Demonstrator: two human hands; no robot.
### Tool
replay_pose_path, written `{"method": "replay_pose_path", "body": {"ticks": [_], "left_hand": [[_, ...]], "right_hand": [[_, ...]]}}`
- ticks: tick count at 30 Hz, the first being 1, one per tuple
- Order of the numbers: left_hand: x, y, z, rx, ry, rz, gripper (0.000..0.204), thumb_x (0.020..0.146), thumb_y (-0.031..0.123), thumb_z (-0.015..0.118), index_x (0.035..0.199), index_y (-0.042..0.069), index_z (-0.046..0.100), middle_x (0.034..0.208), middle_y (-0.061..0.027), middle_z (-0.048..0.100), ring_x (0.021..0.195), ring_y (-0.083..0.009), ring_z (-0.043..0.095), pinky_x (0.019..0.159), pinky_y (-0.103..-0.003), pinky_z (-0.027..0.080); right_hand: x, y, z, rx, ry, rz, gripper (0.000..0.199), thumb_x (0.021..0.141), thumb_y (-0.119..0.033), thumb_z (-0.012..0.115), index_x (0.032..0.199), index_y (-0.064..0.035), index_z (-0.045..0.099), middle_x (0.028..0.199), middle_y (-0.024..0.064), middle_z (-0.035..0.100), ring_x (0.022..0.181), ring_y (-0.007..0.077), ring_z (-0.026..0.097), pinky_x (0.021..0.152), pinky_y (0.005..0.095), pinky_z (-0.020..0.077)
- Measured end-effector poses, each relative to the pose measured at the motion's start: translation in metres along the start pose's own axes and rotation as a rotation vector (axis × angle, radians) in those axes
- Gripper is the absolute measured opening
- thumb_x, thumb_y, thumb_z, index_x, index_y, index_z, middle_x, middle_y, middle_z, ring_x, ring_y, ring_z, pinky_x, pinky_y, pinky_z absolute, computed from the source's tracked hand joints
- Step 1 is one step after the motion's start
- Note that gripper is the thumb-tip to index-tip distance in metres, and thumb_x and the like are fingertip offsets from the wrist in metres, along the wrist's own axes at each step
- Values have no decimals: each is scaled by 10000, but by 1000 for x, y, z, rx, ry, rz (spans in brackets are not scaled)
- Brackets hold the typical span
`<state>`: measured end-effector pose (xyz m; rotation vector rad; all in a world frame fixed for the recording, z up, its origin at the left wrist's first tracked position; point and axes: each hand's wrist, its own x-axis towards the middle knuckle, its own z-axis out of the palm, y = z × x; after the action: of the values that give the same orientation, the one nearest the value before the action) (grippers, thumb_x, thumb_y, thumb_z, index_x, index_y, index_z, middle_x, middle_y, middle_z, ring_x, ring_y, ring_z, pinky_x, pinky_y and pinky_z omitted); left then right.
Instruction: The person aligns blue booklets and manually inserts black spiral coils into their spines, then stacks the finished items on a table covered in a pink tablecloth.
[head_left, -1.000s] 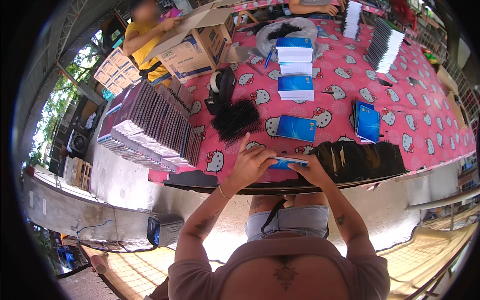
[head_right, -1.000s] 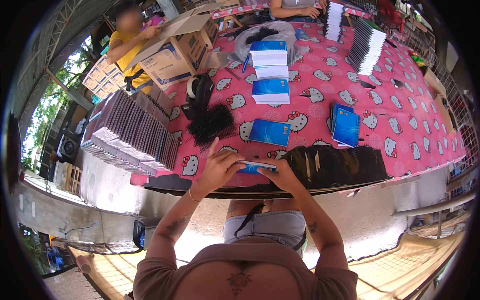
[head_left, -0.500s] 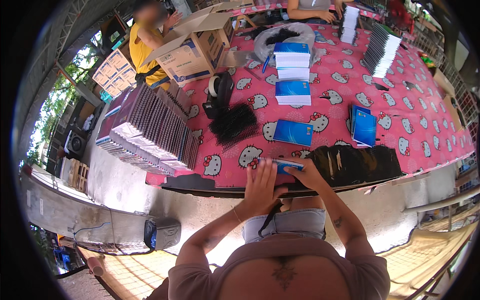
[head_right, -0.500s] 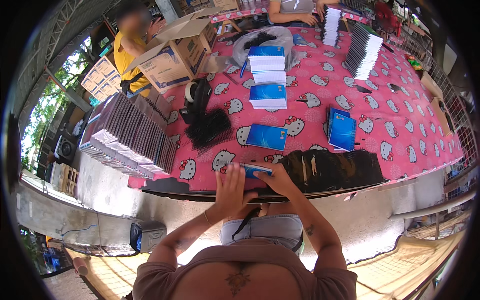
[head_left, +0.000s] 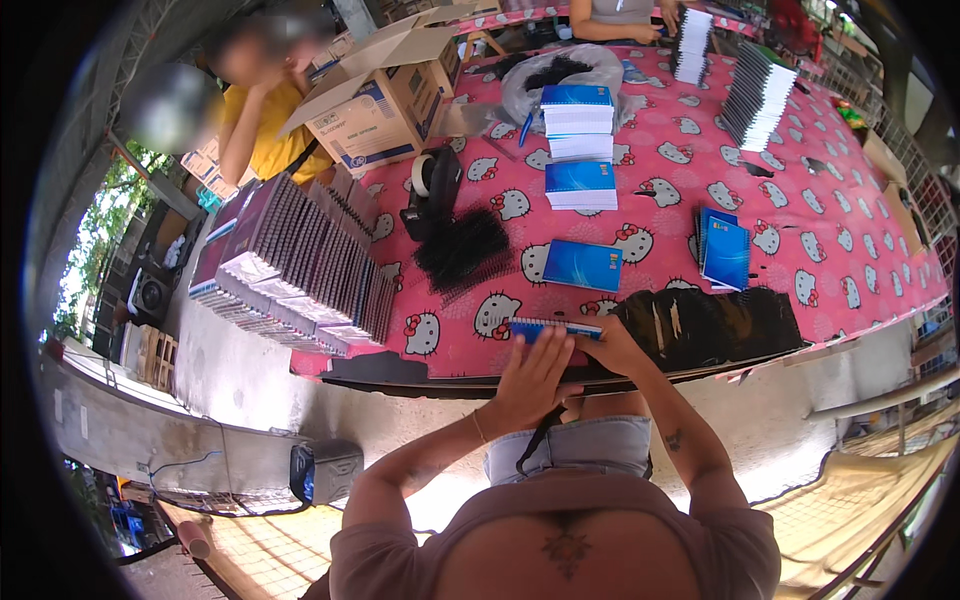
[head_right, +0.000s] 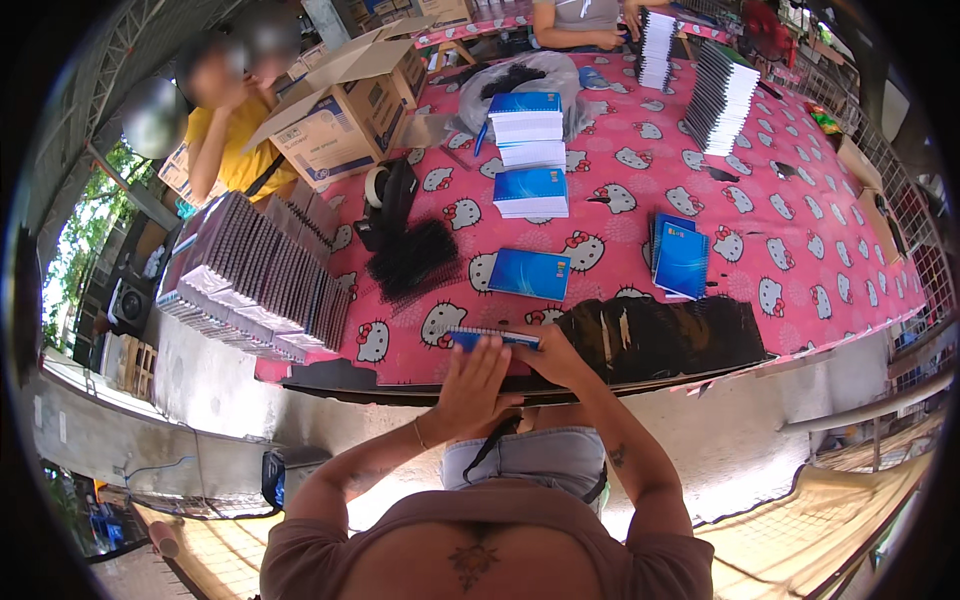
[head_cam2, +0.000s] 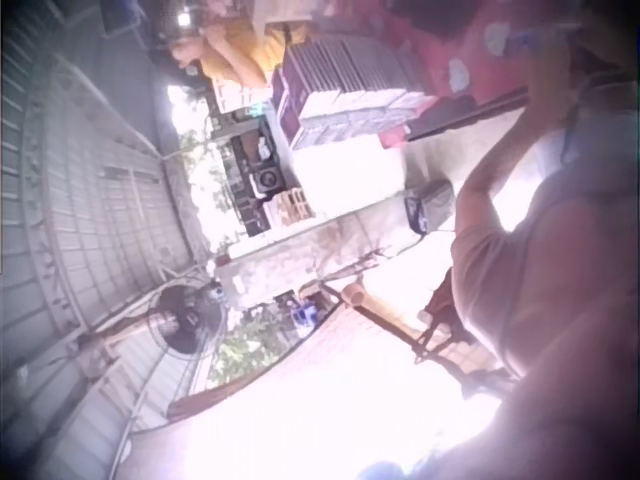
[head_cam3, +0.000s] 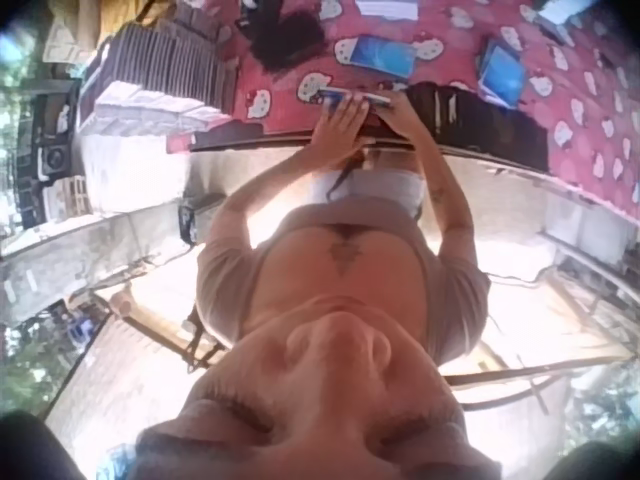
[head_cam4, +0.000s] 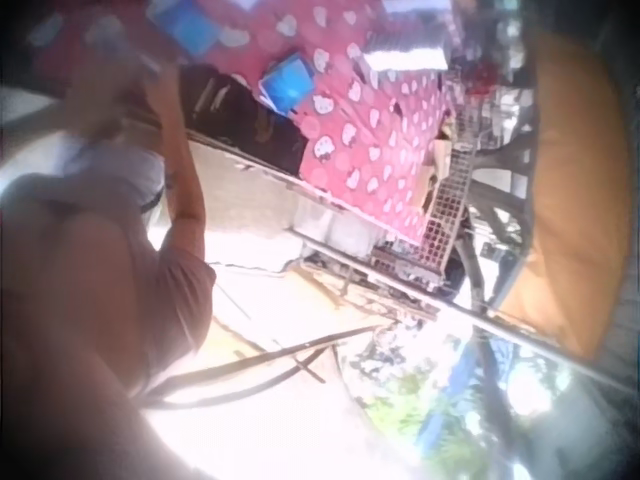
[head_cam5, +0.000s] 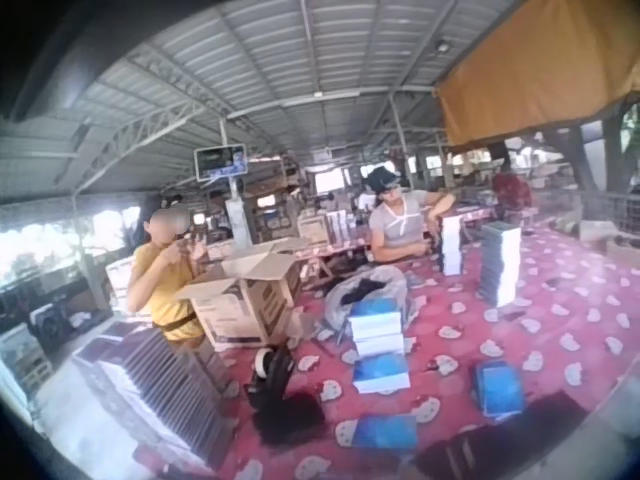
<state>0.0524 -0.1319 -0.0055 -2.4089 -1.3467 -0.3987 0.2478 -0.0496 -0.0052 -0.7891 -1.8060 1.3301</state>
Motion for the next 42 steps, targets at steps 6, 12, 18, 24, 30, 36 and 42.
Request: {"method": "replay_pose_path", "body": {"ticks": [6, 12, 18, 24, 30, 36, 42], "left_hand": [[-1, 13, -5, -71, -89, -16, 785, 975, 592, 422, 1452, -32, 438, 1530, -234, 407, 1464, -348, 334, 1153, -625, 194], [21, 10, -15, -17, -17, -61, 802, 952, 621, 426, 1443, -13, 457, 1526, -231, 403, 1456, -350, 339, 1130, -621, 216], [37, 5, -24, -72, -32, -31, 830, 959, 596, 443, 1467, -59, 391, 1556, -277, 331, 1473, -401, 291, 1161, -630, 154], [29, 19, -13, -104, 23, 17, 820, 955, 605, 450, 1470, -32, 407, 1544, -224, 380, 1465, -356, 327, 1169, -600, 151], [33, 19, -34, -292, 115, -70, 692, 994, 463, 498, 1452, -49, 413, 1494, -243, 424, 1417, -369, 381, 1163, -624, 159], [53, -12, -33, -459, 218, -78, 291, 918, 228, 676, 1157, 64, 661, 1065, -74, 681, 1001, -257, 645, 1164, -567, 232], [56, -10, -30, -526, 303, -56, 191, 863, 177, 738, 1023, 82, 696, 967, -39, 700, 915, -226, 663, 1117, -508, 324]], "right_hand": [[-4, 1, 2, -65, 40, -4, 365, 872, -49, 703, 1235, -34, 674, 943, 162, 736, 816, 96, 636, 753, 304, 534], [-6, -4, 0, -165, -12, 106, 415, 826, -67, 739, 1235, -40, 676, 932, 179, 730, 772, 172, 695, 737, 329, 545], [-5, -6, 2, -155, -8, -40, 464, 750, -13, 706, 1213, -9, 670, 902, 221, 713, 798, 321, 727, 714, 358, 552], [-5, 24, 2, -212, 54, -60, 277, 794, -29, 703, 1070, -5, 704, 833, 173, 726, 746, 223, 723, 688, 344, 543], [-2, -3, 1, -180, 28, 15, 363, 761, -53, 741, 1114, 13, 687, 966, 235, 705, 855, 363, 711, 749, 382, 545], [-18, -35, -25, -206, 64, -175, 340, 806, -109, 786, 1117, 3, 709, 978, 175, 735, 866, 273, 722, 802, 338, 548], [-22, -25, -46, 52, 25, 2, 160, 863, -31, 736, 1016, 19, 734, 959, 102, 737, 857, 143, 705, 787, 284, 562]]}}
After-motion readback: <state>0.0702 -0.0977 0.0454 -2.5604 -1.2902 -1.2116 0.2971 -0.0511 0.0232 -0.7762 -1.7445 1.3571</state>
